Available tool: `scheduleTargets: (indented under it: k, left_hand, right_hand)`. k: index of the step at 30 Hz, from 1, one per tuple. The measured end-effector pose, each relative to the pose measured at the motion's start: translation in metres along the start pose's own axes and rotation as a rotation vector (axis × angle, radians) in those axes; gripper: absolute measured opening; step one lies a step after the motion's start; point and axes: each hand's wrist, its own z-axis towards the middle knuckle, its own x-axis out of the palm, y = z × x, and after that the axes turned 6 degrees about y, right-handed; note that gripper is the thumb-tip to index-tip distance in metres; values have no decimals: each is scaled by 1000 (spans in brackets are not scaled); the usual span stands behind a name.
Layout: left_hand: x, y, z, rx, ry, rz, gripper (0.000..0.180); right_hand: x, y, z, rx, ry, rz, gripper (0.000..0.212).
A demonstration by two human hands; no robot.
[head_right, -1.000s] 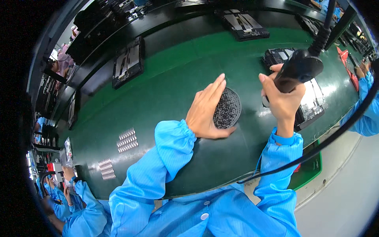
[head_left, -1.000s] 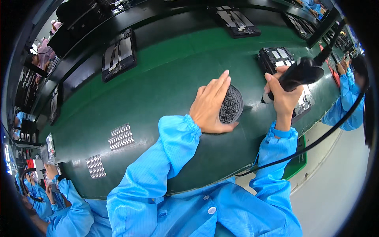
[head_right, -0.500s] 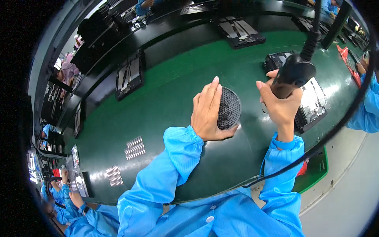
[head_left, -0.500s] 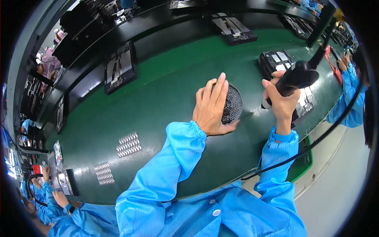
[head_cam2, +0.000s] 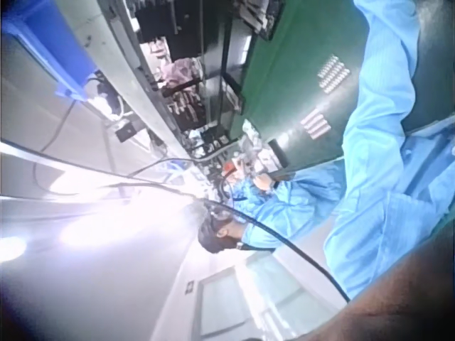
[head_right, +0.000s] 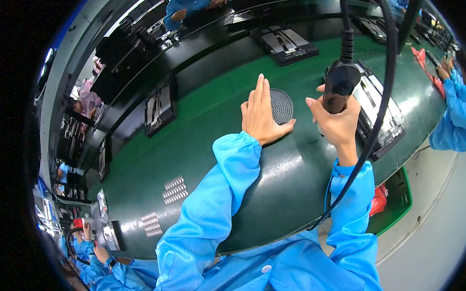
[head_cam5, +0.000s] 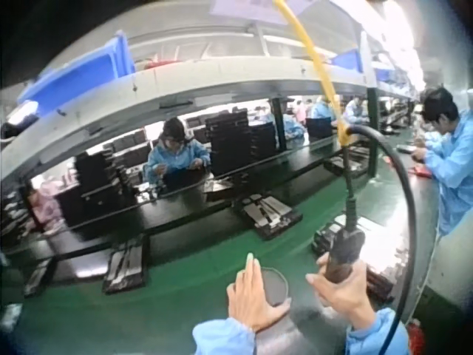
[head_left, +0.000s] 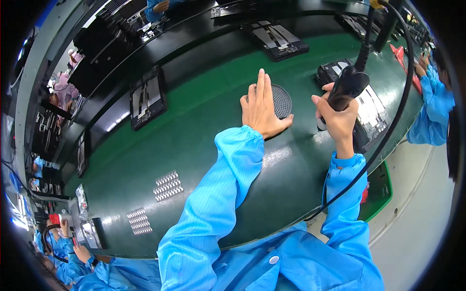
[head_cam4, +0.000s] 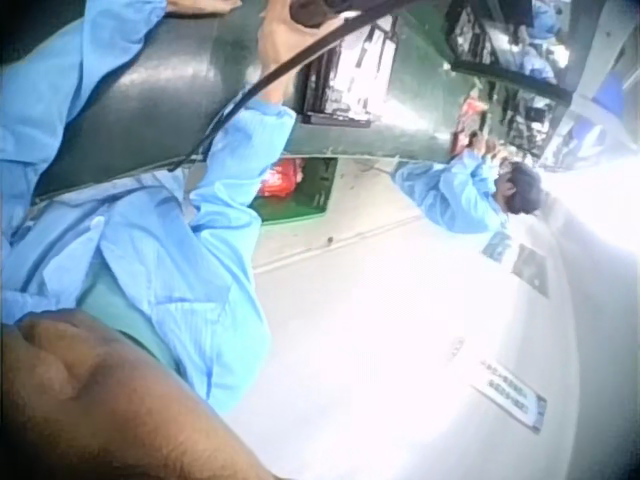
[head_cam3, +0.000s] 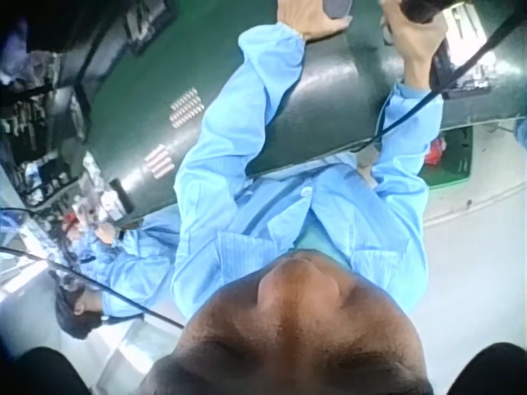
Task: Installing screws into electronic device frames using a power screwdriver on an assembly line.
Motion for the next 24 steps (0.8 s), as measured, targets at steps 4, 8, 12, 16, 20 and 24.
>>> scheduleTargets:
  k: [4,8,12,16,20,24]
  left_hand:
    - [-1,-3,-8,-121,13,-19,104]
    - [-30,12,-19,-248,52,-201,39]
    - [-34,13,-46,-140,97,-314,21]
    - [-28,-8,-63,-383,673,-805,22]
    - [-31,-21,-56,-359,872,-921,22]
    - [-30,-3,-30,-288,595,-953,18]
  right_hand:
    - [-3,-2,-3,99,-2,-158,26]
    - [-20,-20,5,3,-2,-335,28]
    - [-18,-13,11,16,15,-167,28]
    - [-26,-19,18,-135,-24,-228,30]
    - [-37,-23,23,-21,3,-153,26]
    - [-39,-25,30,-146,-35,-174,26]
